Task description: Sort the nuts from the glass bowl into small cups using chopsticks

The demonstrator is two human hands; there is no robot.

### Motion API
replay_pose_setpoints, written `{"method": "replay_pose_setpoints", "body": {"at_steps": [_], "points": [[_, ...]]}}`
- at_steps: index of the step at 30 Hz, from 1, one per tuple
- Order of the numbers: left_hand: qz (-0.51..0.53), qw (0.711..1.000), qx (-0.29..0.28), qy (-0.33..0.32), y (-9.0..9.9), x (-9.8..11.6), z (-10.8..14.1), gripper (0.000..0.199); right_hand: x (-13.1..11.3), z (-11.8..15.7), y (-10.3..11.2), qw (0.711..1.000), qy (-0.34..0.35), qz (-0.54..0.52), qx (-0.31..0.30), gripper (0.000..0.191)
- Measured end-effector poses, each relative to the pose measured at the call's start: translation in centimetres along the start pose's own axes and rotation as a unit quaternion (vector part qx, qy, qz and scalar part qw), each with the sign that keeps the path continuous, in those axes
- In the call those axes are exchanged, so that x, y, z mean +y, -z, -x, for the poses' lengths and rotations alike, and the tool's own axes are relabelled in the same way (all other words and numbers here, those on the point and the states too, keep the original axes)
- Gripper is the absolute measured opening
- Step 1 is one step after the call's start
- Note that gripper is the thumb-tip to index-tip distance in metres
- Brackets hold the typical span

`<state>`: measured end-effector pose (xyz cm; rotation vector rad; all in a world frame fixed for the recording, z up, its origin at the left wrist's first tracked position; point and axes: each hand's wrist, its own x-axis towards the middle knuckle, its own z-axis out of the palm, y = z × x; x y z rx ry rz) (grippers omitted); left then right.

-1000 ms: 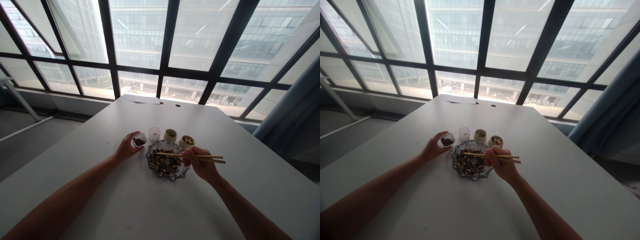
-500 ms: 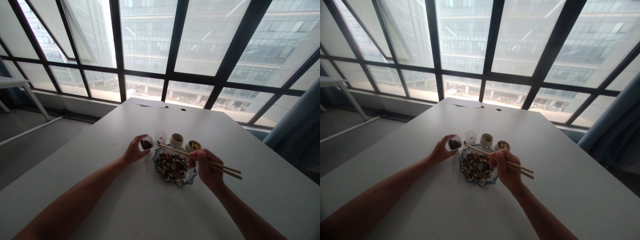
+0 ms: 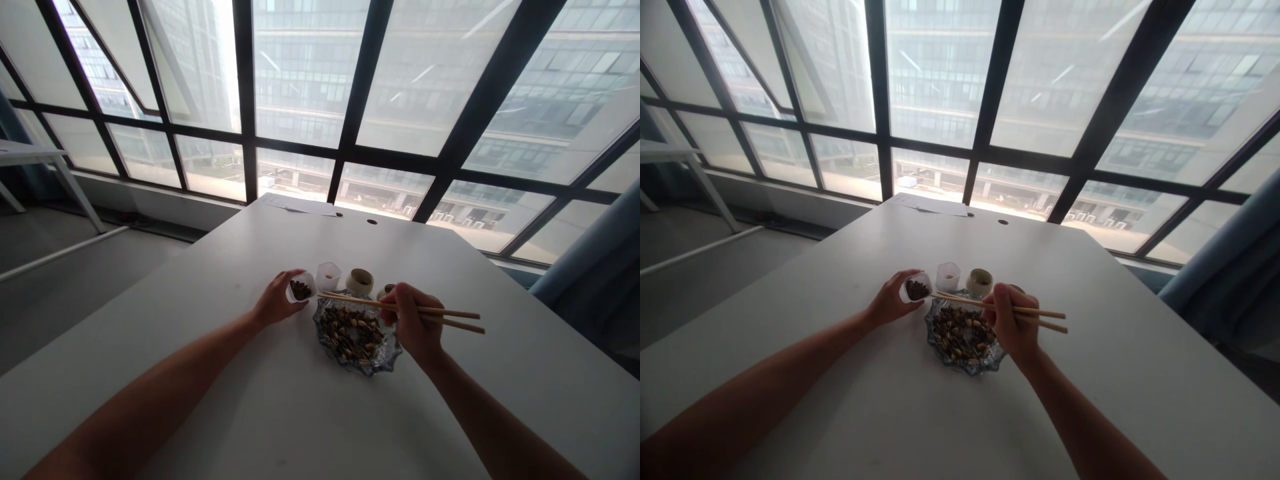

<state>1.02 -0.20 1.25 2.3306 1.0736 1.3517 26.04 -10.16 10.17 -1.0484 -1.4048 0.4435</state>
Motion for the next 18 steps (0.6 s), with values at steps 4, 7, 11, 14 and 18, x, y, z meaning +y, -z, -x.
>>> {"method": "replay_pose_setpoints", "body": {"at_steps": [4, 7, 11, 14, 18], "points": [[-0.001, 1.0, -0.005, 0.0, -0.1, -0.1, 0.0, 0.063, 0.9, 0.9, 1.2, 0.999, -0.04, 0.027, 0.003, 0.048], [-0.008, 1.0, -0.007, 0.011, 0.0, 0.0, 0.0, 0.063, 1.8, 1.6, 1.7, 0.998, -0.041, 0.044, 0.013, 0.047], [-0.018, 1.0, -0.008, 0.011, 0.1, 0.0, 0.0, 0.063, 2.8, 2.1, 2.2, 0.997, -0.045, 0.063, -0.01, 0.045], [-0.02, 1.0, -0.007, 0.006, 0.2, -0.1, 0.0, 0.061, 3.0, 2.3, 2.2, 0.995, -0.073, 0.051, -0.053, 0.044], [-0.022, 1.0, -0.01, 0.008, 0.2, -0.2, 0.0, 0.061, 2.2, 2.4, 2.1, 0.984, -0.141, -0.002, -0.111, 0.046]]}}
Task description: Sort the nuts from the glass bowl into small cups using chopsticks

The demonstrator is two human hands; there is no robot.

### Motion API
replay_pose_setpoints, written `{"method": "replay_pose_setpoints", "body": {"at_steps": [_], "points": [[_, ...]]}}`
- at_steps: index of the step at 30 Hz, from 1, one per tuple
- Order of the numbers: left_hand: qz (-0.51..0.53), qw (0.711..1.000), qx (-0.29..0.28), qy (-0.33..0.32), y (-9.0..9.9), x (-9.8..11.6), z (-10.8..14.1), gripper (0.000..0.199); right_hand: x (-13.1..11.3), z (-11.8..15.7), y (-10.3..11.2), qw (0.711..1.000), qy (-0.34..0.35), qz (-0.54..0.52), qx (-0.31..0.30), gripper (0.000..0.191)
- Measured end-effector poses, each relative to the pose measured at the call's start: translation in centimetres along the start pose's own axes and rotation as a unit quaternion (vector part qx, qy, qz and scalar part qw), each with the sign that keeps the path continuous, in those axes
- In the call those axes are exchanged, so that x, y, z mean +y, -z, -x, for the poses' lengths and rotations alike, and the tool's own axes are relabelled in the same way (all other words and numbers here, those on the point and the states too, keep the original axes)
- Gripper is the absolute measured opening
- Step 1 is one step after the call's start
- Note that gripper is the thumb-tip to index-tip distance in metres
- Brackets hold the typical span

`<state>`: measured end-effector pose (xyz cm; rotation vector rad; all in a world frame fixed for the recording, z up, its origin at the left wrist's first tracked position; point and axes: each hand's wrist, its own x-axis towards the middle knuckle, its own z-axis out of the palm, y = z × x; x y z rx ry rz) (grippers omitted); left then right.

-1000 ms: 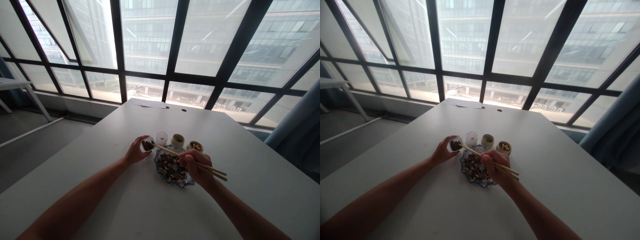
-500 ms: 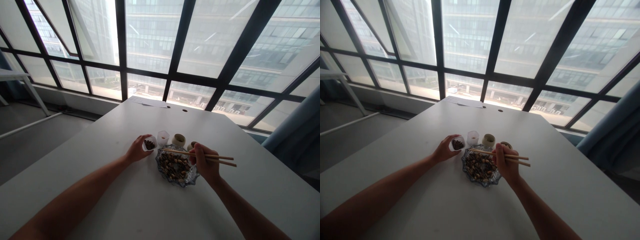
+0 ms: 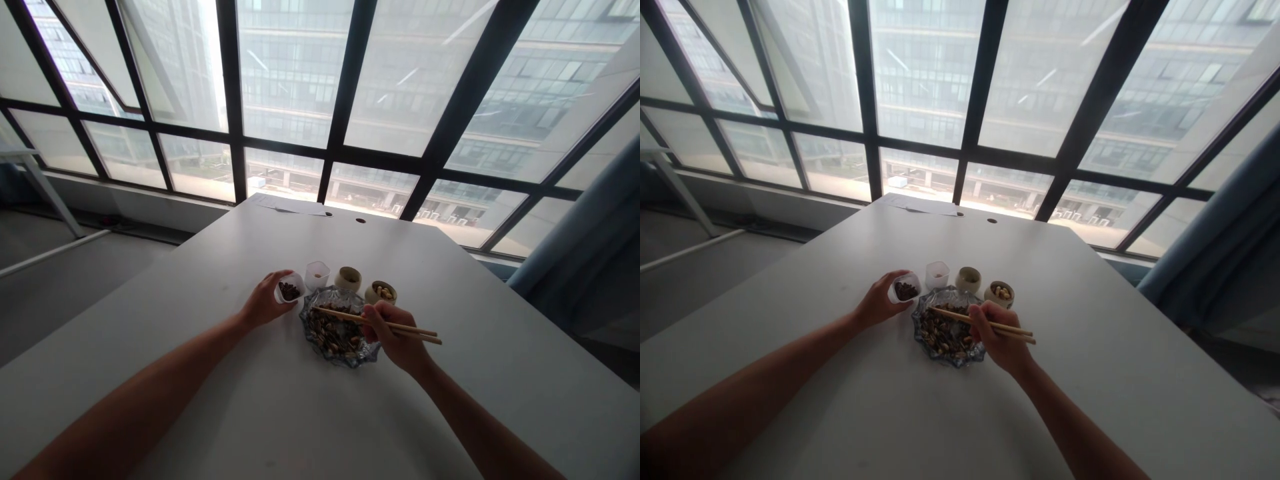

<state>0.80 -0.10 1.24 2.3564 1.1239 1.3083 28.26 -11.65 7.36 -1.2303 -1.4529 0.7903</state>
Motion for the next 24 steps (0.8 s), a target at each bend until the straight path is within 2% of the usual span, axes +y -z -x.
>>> {"method": "replay_pose_setpoints", "body": {"at_steps": [6, 8, 10, 12, 13, 17, 20, 22, 24], "points": [[-0.003, 1.0, -0.003, 0.003, -0.2, -0.3, 0.0, 0.061, -1.5, 0.3, 2.6, 0.997, -0.042, -0.017, -0.064, 0.052], [-0.004, 1.0, 0.0, 0.004, -0.3, -0.3, 0.0, 0.061, -1.6, -0.1, 3.6, 0.999, -0.034, -0.01, -0.038, 0.054], [-0.006, 1.0, 0.002, 0.004, -0.2, -0.3, 0.0, 0.061, -1.5, -0.7, 4.2, 1.0, -0.014, -0.006, 0.018, 0.053], [-0.005, 1.0, 0.002, 0.003, -0.2, -0.3, 0.0, 0.061, -1.0, -1.3, 4.2, 0.998, 0.008, 0.002, 0.058, 0.05], [-0.005, 1.0, 0.001, 0.004, -0.2, -0.3, 0.0, 0.061, -0.7, -1.5, 4.0, 0.998, 0.016, 0.011, 0.059, 0.048], [-0.002, 1.0, -0.001, 0.013, -0.1, -0.3, 0.0, 0.061, 0.2, -1.8, 2.9, 0.997, 0.037, 0.059, -0.025, 0.045], [-0.001, 1.0, -0.001, 0.014, 0.0, -0.2, 0.0, 0.06, -0.2, -1.4, 2.9, 0.993, 0.036, 0.068, -0.088, 0.047], [-0.002, 1.0, -0.002, 0.015, 0.0, -0.2, 0.0, 0.06, -0.9, -1.2, 3.4, 0.993, 0.026, 0.055, -0.097, 0.05], [-0.002, 1.0, -0.002, 0.017, 0.0, -0.2, 0.0, 0.06, -1.6, -1.1, 3.9, 0.996, 0.019, 0.044, -0.075, 0.053]]}}
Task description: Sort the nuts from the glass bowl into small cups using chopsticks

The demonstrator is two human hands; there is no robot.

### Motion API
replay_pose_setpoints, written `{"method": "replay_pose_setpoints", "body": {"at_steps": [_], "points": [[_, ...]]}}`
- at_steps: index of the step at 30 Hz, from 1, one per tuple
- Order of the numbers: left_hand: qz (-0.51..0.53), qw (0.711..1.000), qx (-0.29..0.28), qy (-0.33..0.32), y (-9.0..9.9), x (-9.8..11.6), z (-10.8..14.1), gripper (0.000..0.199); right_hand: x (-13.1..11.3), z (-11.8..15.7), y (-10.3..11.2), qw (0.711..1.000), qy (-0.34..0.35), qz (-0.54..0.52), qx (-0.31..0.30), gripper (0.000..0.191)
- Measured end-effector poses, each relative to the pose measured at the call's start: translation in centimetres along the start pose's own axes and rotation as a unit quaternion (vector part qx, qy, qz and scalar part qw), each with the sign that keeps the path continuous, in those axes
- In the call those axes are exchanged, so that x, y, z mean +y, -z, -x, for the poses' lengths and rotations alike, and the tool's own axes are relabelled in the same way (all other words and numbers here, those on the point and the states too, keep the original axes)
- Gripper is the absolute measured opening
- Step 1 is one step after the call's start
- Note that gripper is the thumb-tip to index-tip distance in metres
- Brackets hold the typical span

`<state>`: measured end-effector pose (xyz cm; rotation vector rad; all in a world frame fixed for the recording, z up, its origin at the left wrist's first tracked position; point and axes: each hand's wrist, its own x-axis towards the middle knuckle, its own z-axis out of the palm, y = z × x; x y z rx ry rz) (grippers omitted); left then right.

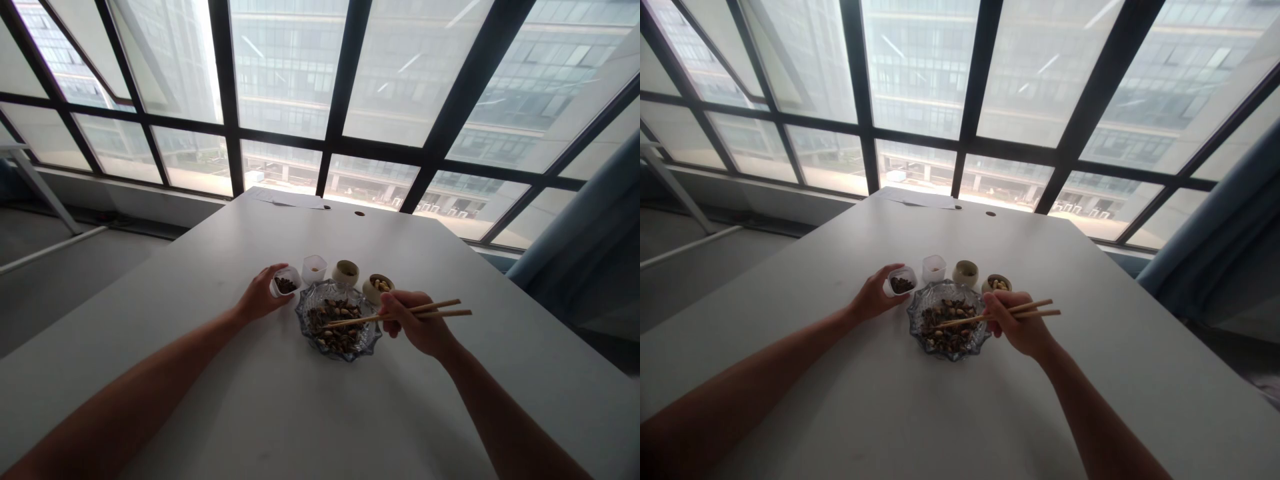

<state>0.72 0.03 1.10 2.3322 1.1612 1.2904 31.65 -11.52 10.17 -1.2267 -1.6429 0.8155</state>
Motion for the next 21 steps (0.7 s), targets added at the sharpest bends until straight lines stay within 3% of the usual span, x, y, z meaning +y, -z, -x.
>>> {"method": "replay_pose_setpoints", "body": {"at_steps": [5, 12, 16, 21], "points": [[0.003, 1.0, -0.006, 0.01, 0.0, -0.1, 0.0, 0.062, 0.1, -0.1, 0.7, 0.994, 0.027, 0.006, 0.104, 0.053], [0.001, 1.0, -0.012, 0.029, 0.1, -0.1, 0.0, 0.063, 1.3, 0.1, 0.0, 0.994, 0.063, 0.074, 0.042, 0.05], [-0.004, 0.998, -0.01, 0.055, 0.0, -0.1, 0.0, 0.063, 1.9, -0.2, -0.1, 0.995, 0.015, 0.006, 0.096, 0.054], [-0.007, 0.983, -0.048, 0.174, 0.4, -0.8, -0.5, 0.077, 3.7, -1.2, 0.3, 0.967, -0.077, -0.123, 0.21, 0.06]]}}
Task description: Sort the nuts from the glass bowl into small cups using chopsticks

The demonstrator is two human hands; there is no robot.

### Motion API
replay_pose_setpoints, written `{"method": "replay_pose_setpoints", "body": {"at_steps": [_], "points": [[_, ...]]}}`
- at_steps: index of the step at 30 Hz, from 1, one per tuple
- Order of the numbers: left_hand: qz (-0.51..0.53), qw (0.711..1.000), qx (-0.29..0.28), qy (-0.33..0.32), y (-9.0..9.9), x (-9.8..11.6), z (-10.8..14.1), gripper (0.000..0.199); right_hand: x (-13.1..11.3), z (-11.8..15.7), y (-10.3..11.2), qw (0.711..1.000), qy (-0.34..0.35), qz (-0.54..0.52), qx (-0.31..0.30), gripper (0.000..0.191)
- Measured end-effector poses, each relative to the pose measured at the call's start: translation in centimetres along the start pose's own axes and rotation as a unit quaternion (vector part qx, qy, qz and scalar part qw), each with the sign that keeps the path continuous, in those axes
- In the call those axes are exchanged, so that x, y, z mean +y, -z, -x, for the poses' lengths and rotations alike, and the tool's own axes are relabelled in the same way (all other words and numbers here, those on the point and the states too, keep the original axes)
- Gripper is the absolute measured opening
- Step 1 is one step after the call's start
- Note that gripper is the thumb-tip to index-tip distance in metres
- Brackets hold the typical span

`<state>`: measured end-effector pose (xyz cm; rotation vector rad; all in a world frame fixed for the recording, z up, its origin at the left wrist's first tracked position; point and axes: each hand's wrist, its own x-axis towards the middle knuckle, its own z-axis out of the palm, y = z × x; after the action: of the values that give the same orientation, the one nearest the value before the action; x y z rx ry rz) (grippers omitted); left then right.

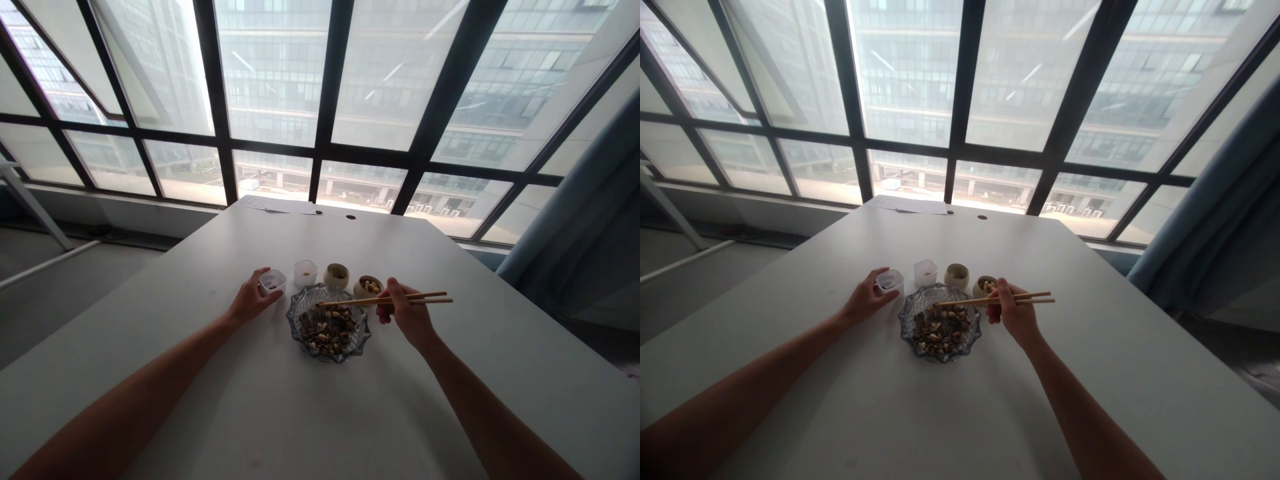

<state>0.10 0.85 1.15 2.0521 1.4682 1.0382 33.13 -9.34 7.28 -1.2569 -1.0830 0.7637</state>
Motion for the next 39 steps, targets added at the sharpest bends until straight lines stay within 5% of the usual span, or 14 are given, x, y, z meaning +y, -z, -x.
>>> {"method": "replay_pose_setpoints", "body": {"at_steps": [4, 8, 11, 14, 17, 24, 33, 39], "points": [[0.018, 1.0, -0.005, 0.004, 1.1, 0.2, -1.0, 0.093, 1.1, -1.0, 0.5, 0.995, -0.047, -0.088, 0.024, 0.058], [-0.07, 0.995, 0.012, -0.071, 1.4, 3.2, -2.5, 0.085, 1.6, -1.3, 0.7, 0.991, -0.051, -0.118, 0.033, 0.057], [-0.159, 0.981, -0.038, -0.108, 0.0, 6.1, -4.2, 0.077, 1.9, -1.3, 0.6, 0.992, -0.044, -0.115, 0.038, 0.057], [-0.18, 0.974, -0.117, -0.072, -1.9, 7.8, -6.0, 0.077, 2.2, -1.2, 0.5, 0.992, -0.036, -0.111, 0.039, 0.058], [-0.159, 0.978, -0.122, -0.053, -3.1, 7.8, -7.0, 0.075, 2.4, -1.3, 0.5, 0.992, -0.03, -0.121, 0.035, 0.057], [-0.121, 0.962, -0.029, -0.245, -2.4, 6.7, -6.1, 0.071, 2.2, -1.6, 0.5, 0.981, -0.035, -0.18, 0.064, 0.053], [-0.136, 0.963, -0.02, -0.232, -2.1, 7.0, -5.0, 0.072, 0.7, -0.9, -1.5, 0.986, 0.047, -0.138, 0.086, 0.057], [-0.148, 0.96, -0.032, -0.236, -2.2, 7.5, -4.9, 0.071, -0.1, -1.7, -5.0, 0.994, 0.093, -0.053, -0.029, 0.055]]}}
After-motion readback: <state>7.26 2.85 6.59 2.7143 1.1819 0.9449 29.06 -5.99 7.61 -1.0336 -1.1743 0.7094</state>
